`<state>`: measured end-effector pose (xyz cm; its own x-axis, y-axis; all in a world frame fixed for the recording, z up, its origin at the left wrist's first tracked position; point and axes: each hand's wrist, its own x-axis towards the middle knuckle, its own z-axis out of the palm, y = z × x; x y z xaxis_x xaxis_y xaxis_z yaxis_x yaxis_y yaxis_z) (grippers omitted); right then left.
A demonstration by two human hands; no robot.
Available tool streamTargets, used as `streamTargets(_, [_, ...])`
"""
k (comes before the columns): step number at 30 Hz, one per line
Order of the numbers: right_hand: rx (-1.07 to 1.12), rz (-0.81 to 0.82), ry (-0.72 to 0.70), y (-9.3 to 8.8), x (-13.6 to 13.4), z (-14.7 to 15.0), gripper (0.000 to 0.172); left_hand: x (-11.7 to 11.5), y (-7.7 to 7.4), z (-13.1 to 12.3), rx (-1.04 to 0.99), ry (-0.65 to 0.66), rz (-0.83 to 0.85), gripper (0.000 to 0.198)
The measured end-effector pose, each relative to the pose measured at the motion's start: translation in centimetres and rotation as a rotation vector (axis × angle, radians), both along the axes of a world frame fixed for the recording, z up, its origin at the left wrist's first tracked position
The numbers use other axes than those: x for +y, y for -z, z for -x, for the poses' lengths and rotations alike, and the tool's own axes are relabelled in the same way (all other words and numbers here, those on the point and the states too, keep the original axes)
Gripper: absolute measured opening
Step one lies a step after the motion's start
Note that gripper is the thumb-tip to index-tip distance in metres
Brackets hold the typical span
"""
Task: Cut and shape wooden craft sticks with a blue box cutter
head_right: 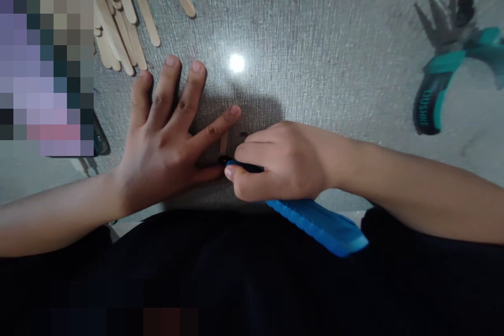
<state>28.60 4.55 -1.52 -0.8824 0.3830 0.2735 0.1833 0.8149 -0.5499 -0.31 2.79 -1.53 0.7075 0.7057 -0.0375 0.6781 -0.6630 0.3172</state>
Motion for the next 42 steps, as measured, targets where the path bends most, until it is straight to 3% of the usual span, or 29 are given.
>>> streamTargets(9, [-0.013, -0.036, -0.021, 0.4, -0.1, -0.1, 0.018, 0.1, 0.2, 0.3, 0.051, 0.038, -0.020, 0.109])
streamTargets(18, [-0.098, 0.266, 0.074, -0.7, -0.2, 0.6, 0.032, 0.0, 1.0, 0.7, 0.012, 0.049, -0.012, 0.109])
streamTargets(23, [-0.110, 0.339, 0.067, -0.4, 0.1, 0.6, 0.043, 0.0, 1.0, 0.5, -0.020, 0.041, -0.026, 0.113])
streamTargets(26, [-0.061, 0.311, 0.046, -0.1, 0.4, 0.6, 0.047, 0.1, 0.4, 0.1, -0.023, -0.008, 0.054, 0.107])
streamTargets(29, [-0.072, 0.255, 0.034, -0.3, 0.5, 0.5, 0.045, 0.3, 0.0, -0.4, -0.024, -0.052, 0.175, 0.093])
streamTargets(33, [-0.082, 0.443, 0.075, -0.4, 0.0, 0.1, 0.042, 0.5, 0.0, -0.8, -0.024, -0.107, 0.225, 0.093])
streamTargets(35, [0.003, 0.471, 0.093, -0.1, -0.4, -0.5, 0.032, 0.5, 0.0, -0.9, -0.028, -0.113, 0.218, 0.094])
streamTargets(37, [0.163, 0.392, 0.087, 0.2, -0.6, -1.3, 0.016, 0.5, 0.0, -1.0, -0.040, -0.113, 0.214, 0.094])
streamTargets(38, [0.203, 0.357, 0.087, 0.3, -0.6, -1.7, 0.027, 0.5, -0.1, -0.9, -0.045, -0.111, 0.212, 0.096])
streamTargets(40, [0.260, 0.318, 0.161, 0.5, -0.6, -2.3, 0.037, 0.4, -0.1, -0.9, -0.041, -0.099, 0.200, 0.099])
streamTargets(42, [0.217, 0.416, 0.365, 0.5, -0.5, -2.4, 0.024, 0.4, -0.1, -0.9, -0.027, -0.089, 0.179, 0.102])
